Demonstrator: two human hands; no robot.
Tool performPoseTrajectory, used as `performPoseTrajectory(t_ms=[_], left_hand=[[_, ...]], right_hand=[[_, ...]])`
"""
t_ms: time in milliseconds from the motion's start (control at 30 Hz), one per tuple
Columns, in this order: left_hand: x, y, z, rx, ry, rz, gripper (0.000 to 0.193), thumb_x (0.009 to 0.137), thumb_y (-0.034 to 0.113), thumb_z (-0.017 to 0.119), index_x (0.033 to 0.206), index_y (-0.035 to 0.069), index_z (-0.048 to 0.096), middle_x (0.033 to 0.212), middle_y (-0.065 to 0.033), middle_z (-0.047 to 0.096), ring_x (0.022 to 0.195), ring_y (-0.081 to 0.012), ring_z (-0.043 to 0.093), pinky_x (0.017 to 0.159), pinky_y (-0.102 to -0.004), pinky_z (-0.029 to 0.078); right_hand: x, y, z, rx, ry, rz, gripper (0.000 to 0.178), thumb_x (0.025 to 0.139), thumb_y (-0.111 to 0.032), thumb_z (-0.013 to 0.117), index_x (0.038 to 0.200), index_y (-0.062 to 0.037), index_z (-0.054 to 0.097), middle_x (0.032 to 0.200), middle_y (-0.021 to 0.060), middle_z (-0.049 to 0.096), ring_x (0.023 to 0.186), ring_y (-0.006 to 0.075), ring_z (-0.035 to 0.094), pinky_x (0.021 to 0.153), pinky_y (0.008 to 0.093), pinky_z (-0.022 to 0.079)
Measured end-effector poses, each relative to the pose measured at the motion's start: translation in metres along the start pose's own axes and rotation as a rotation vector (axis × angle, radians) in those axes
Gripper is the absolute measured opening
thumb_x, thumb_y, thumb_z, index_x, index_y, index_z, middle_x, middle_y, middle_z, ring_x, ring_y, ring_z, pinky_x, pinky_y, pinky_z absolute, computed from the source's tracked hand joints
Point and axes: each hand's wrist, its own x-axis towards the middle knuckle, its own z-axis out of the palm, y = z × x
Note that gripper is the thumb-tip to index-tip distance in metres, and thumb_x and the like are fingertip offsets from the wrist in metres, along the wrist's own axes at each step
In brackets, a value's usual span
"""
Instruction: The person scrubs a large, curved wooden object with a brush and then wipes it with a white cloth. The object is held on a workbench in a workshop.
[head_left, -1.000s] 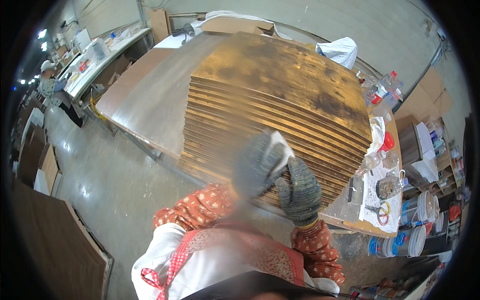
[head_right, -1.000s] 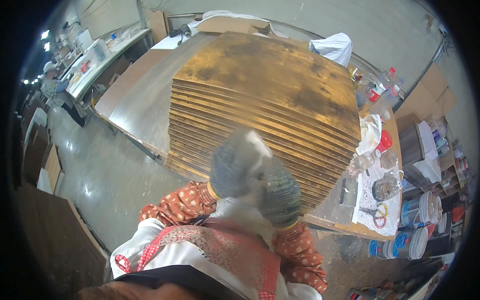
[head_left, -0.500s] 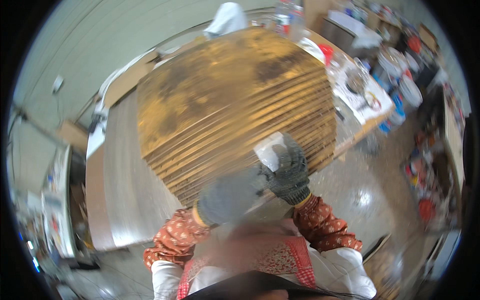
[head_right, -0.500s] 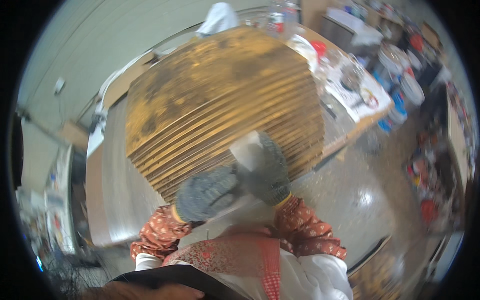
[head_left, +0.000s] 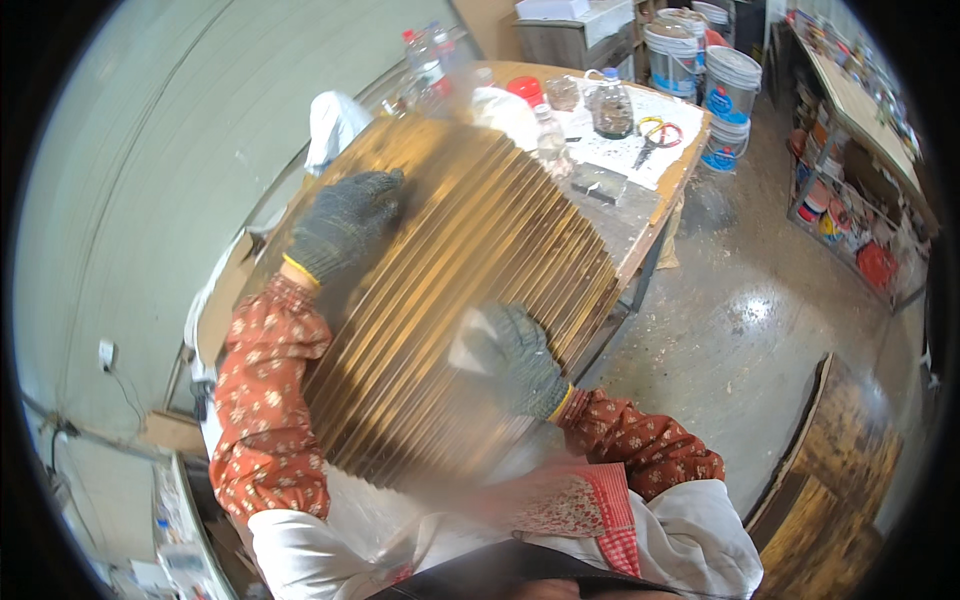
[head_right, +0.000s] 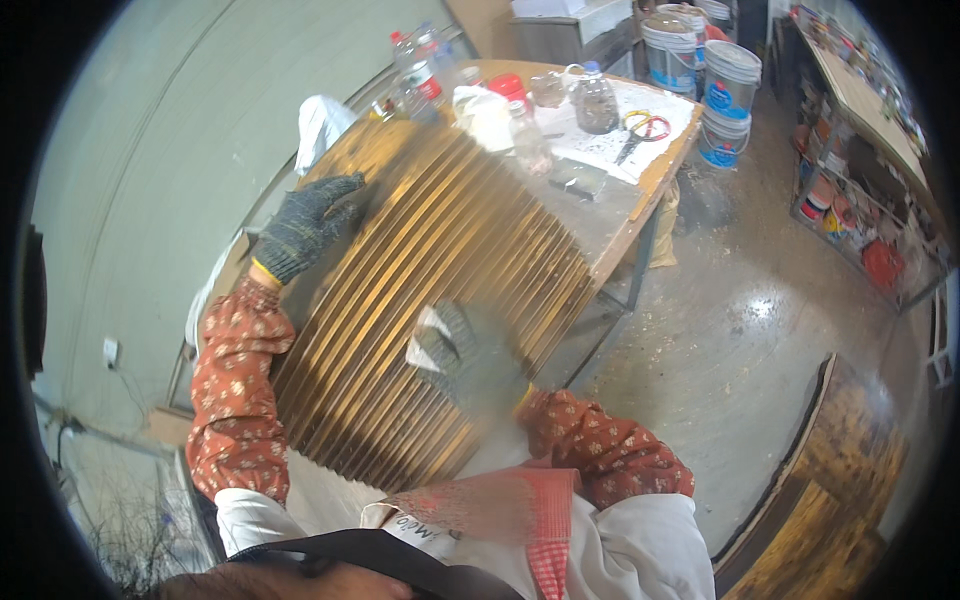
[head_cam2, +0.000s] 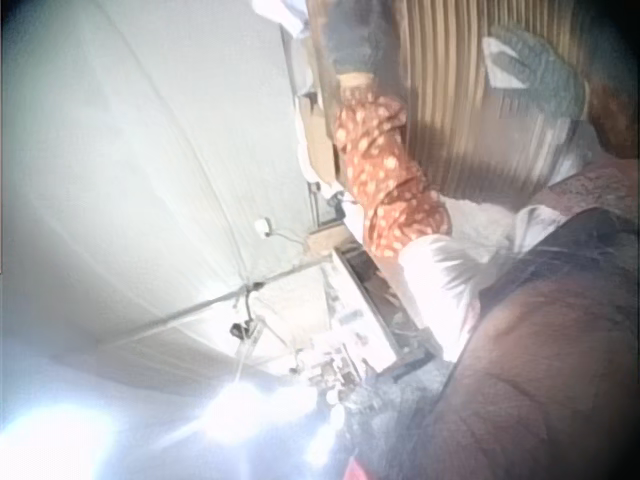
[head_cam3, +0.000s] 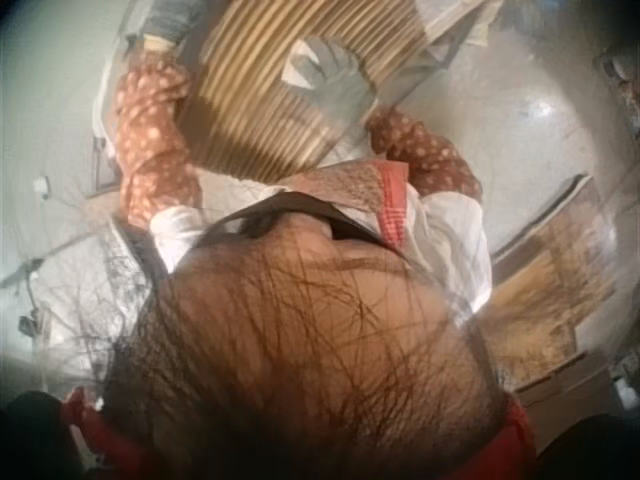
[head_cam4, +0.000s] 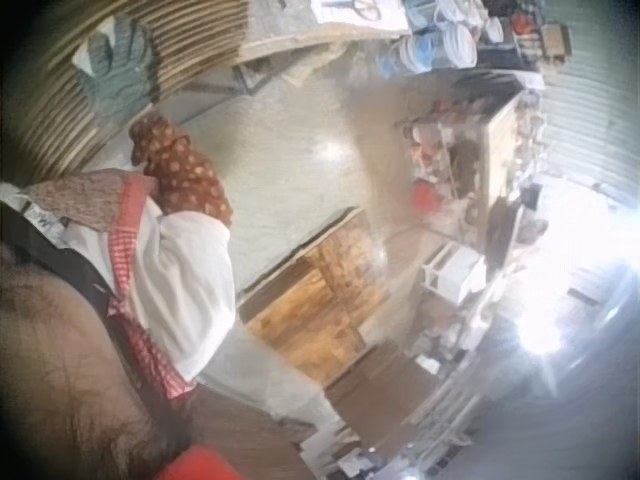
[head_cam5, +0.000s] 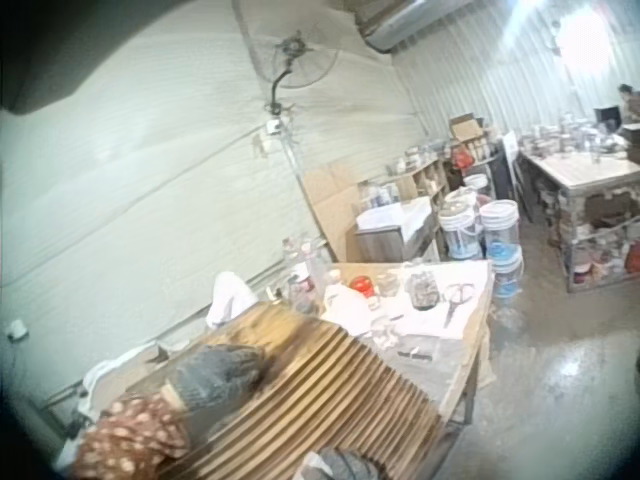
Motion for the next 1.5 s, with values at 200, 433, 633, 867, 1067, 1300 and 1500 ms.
performPoseTrajectory(t_ms=[200, 433, 633, 867, 1067, 1300, 1500], left_hand=[[0.030, -0.019, 0.057, -0.183, 0.165, -0.143, 0.033, 0.103, 0.024, 0.052, 0.123, 0.002, 0.066, 0.126, -0.0209, 0.066, 0.118, -0.0386, 0.060, 0.103, -0.0448, 0.046], [0.018, -0.021, 0.058, -0.217, 0.209, -0.147, 0.032, 0.102, 0.026, 0.055, 0.123, 0.006, 0.067, 0.124, -0.0201, 0.067, 0.119, -0.0384, 0.060, 0.103, -0.0464, 0.046], [0.019, -0.007, 0.051, -0.112, 0.219, -0.151, 0.028, 0.101, 0.023, 0.057, 0.122, 0.006, 0.067, 0.123, -0.0196, 0.067, 0.118, -0.0382, 0.061, 0.102, -0.0459, 0.046], [0.019, -0.003, 0.046, -0.018, 0.208, -0.155, 0.028, 0.103, 0.020, 0.055, 0.120, 0.002, 0.068, 0.122, -0.0190, 0.068, 0.116, -0.0365, 0.063, 0.103, -0.0450, 0.046], [0.014, -0.008, 0.051, 0.091, 0.181, -0.211, 0.029, 0.102, 0.019, 0.054, 0.123, 0.003, 0.067, 0.123, -0.0180, 0.068, 0.115, -0.0365, 0.063, 0.103, -0.0447, 0.046], [0.011, -0.014, 0.056, -0.007, 0.239, -0.184, 0.028, 0.100, 0.022, 0.056, 0.120, 0.006, 0.067, 0.119, -0.0188, 0.068, 0.108, -0.0396, 0.063, 0.097, -0.0479, 0.047], [0.011, -0.018, 0.056, -0.013, 0.250, -0.165, 0.028, 0.101, 0.022, 0.057, 0.120, 0.006, 0.069, 0.119, -0.0163, 0.070, 0.110, -0.0355, 0.064, 0.098, -0.0447, 0.048]], right_hand=[[0.043, -0.007, -0.015, -0.095, -0.037, -0.357, 0.054, 0.087, -0.041, 0.068, 0.135, -0.0183, 0.060, 0.144, 0.0217, 0.048, 0.135, 0.0450, 0.041, 0.112, 0.0570, 0.037], [0.126, -0.017, 0.007, -0.052, -0.117, -0.304, 0.043, 0.089, -0.039, 0.064, 0.127, -0.0203, 0.058, 0.132, 0.0171, 0.050, 0.124, 0.0375, 0.050, 0.103, 0.0524, 0.045], [0.193, 0.115, -0.019, -0.500, -0.037, -0.294, 0.037, 0.101, -0.036, 0.048, 0.131, -0.0201, 0.062, 0.141, 0.0157, 0.052, 0.125, 0.0340, 0.052, 0.099, 0.0505, 0.047], [0.206, 0.080, -0.046, -0.482, -0.043, -0.346, 0.036, 0.095, -0.035, 0.060, 0.127, -0.0187, 0.062, 0.135, 0.0130, 0.055, 0.123, 0.0352, 0.054, 0.098, 0.0464, 0.048], [0.218, 0.055, -0.039, -0.404, -0.121, -0.481, 0.031, 0.087, -0.028, 0.064, 0.117, -0.0180, 0.065, 0.131, 0.0127, 0.057, 0.113, 0.0329, 0.058, 0.087, 0.0517, 0.051], [0.222, 0.087, -0.049, -0.393, 0.020, -0.518, 0.025, 0.088, -0.024, 0.062, 0.112, -0.0180, 0.066, 0.130, 0.0095, 0.057, 0.118, 0.0368, 0.055, 0.088, 0.0508, 0.052], [0.165, 0.045, -0.026, -0.240, -0.096, -0.352, 0.034, 0.094, -0.028, 0.057, 0.126, -0.0162, 0.062, 0.141, 0.0156, 0.053, 0.129, 0.0415, 0.050, 0.101, 0.0556, 0.045]])
